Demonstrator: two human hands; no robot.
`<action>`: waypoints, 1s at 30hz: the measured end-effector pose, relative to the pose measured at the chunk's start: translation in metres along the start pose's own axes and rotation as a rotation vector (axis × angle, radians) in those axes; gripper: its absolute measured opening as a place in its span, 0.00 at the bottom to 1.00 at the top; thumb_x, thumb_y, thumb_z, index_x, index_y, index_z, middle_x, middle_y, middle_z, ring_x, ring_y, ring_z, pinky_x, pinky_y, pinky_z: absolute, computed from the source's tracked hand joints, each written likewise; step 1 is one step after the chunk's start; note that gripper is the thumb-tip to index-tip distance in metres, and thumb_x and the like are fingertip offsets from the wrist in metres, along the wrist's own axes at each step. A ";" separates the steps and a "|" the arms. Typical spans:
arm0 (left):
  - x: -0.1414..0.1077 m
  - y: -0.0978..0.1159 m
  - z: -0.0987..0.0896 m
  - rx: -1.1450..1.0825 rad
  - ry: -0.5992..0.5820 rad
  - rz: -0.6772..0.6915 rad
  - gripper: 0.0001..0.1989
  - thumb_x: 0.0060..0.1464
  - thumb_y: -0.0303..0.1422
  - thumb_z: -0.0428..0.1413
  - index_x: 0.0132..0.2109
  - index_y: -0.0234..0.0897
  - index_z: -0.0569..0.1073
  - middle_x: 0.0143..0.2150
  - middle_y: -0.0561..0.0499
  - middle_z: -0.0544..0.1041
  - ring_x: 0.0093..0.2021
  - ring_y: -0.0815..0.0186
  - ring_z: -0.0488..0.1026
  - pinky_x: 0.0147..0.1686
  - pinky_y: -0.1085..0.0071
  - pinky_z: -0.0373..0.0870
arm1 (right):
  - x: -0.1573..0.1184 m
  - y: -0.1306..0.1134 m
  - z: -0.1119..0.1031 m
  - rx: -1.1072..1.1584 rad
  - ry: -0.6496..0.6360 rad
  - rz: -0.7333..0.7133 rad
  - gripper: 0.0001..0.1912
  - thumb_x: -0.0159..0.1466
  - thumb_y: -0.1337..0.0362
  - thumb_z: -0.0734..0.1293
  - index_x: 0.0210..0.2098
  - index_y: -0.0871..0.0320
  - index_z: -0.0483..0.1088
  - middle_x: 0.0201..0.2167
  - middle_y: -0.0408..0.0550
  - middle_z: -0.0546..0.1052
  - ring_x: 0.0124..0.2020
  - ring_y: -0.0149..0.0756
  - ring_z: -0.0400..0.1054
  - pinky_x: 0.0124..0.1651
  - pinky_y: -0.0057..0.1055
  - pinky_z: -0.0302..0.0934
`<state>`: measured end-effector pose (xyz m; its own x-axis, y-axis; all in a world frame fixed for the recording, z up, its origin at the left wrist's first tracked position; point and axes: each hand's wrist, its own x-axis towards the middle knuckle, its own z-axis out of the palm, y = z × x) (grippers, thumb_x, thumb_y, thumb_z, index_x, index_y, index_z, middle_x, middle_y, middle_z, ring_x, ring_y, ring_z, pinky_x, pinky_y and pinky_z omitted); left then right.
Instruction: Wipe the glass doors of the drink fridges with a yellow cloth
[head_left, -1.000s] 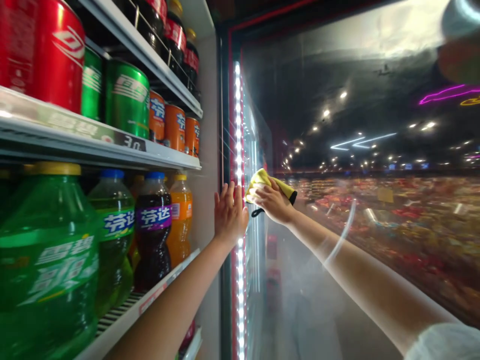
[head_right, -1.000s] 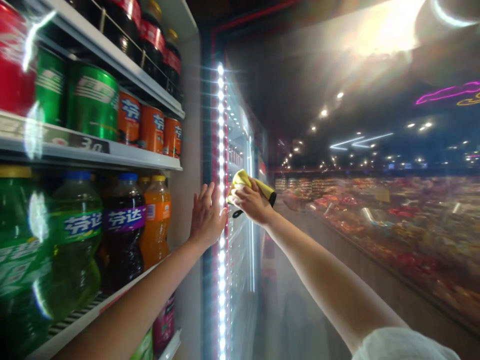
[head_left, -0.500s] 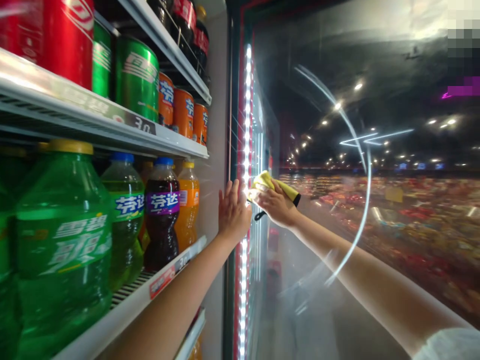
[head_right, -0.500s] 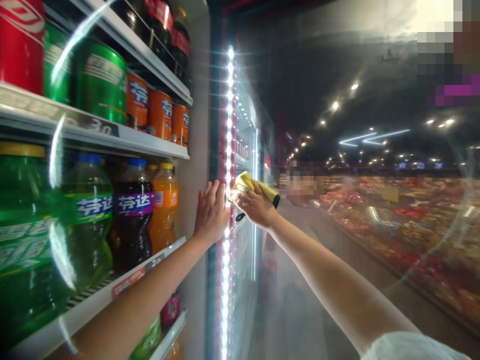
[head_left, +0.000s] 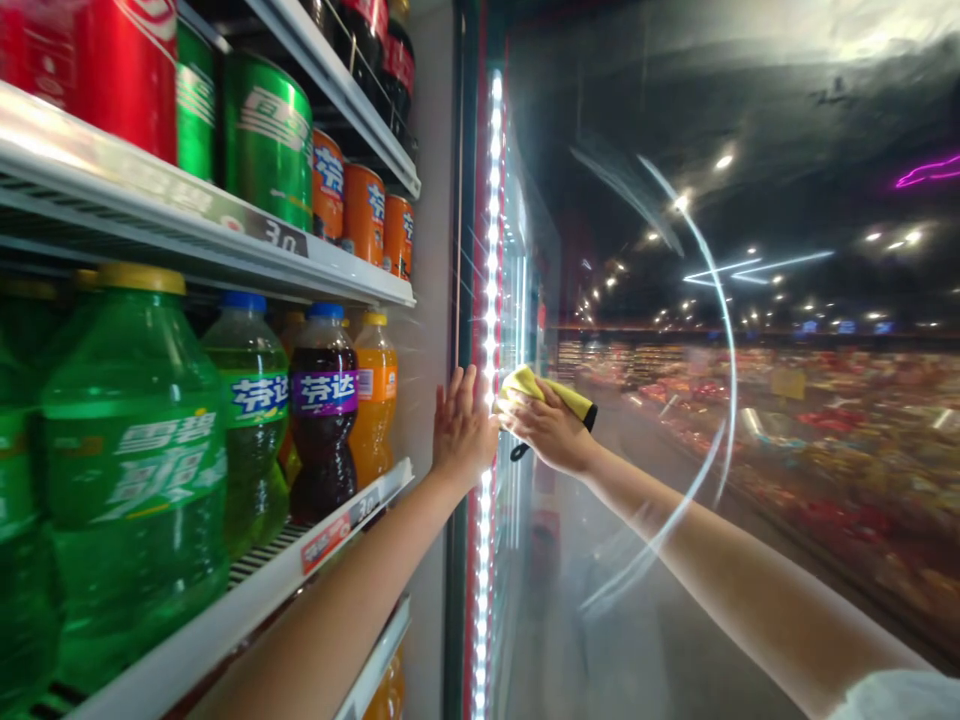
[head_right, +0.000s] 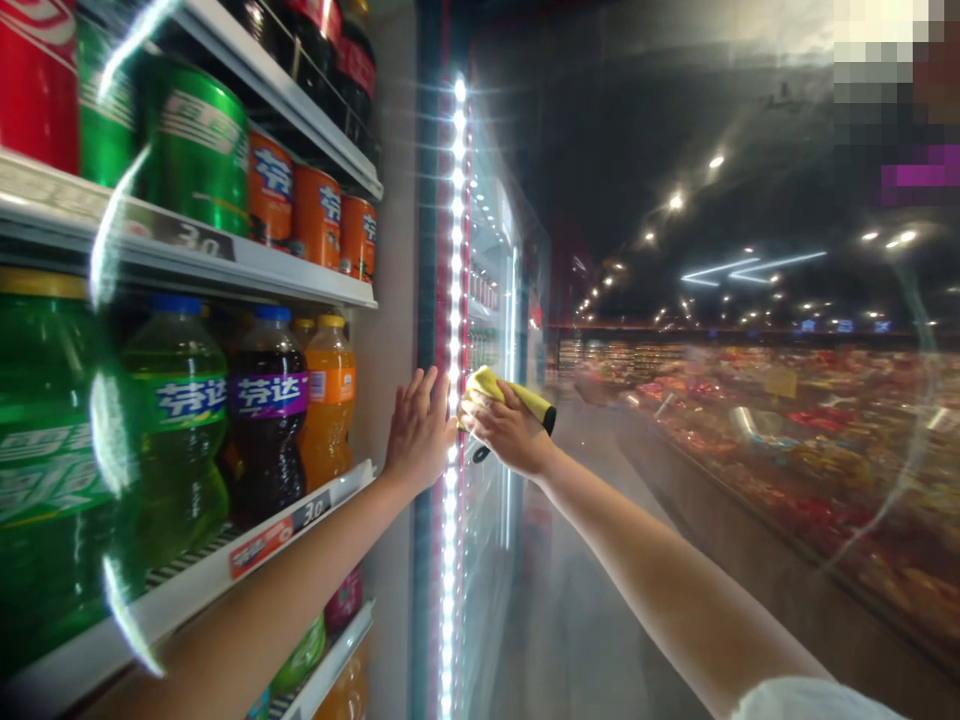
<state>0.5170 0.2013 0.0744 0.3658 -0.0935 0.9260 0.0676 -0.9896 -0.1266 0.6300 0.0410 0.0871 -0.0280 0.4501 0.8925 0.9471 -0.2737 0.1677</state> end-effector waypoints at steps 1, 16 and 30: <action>-0.001 0.001 0.000 0.001 0.000 0.011 0.33 0.64 0.29 0.51 0.73 0.32 0.56 0.75 0.33 0.59 0.76 0.46 0.53 0.73 0.41 0.53 | -0.006 0.000 -0.006 -0.031 -0.080 -0.086 0.12 0.72 0.63 0.66 0.49 0.40 0.79 0.52 0.35 0.82 0.58 0.36 0.73 0.72 0.45 0.58; 0.006 0.018 0.020 -0.092 -0.022 0.156 0.42 0.63 0.29 0.52 0.78 0.38 0.41 0.78 0.38 0.53 0.79 0.50 0.46 0.74 0.46 0.53 | -0.040 0.013 -0.052 -0.493 -0.168 -0.268 0.25 0.75 0.66 0.59 0.69 0.42 0.64 0.67 0.37 0.72 0.70 0.34 0.62 0.78 0.43 0.44; 0.023 0.054 0.050 -0.213 0.018 0.146 0.44 0.62 0.33 0.55 0.77 0.38 0.41 0.78 0.33 0.51 0.78 0.45 0.47 0.73 0.42 0.52 | -0.083 0.012 -0.077 -0.625 0.049 0.101 0.35 0.74 0.69 0.57 0.76 0.39 0.47 0.70 0.46 0.67 0.71 0.44 0.60 0.74 0.54 0.43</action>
<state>0.5755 0.1513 0.0714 0.3402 -0.2374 0.9099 -0.1827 -0.9659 -0.1837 0.6190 -0.0649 0.0467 0.0229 0.3606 0.9324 0.5806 -0.7640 0.2813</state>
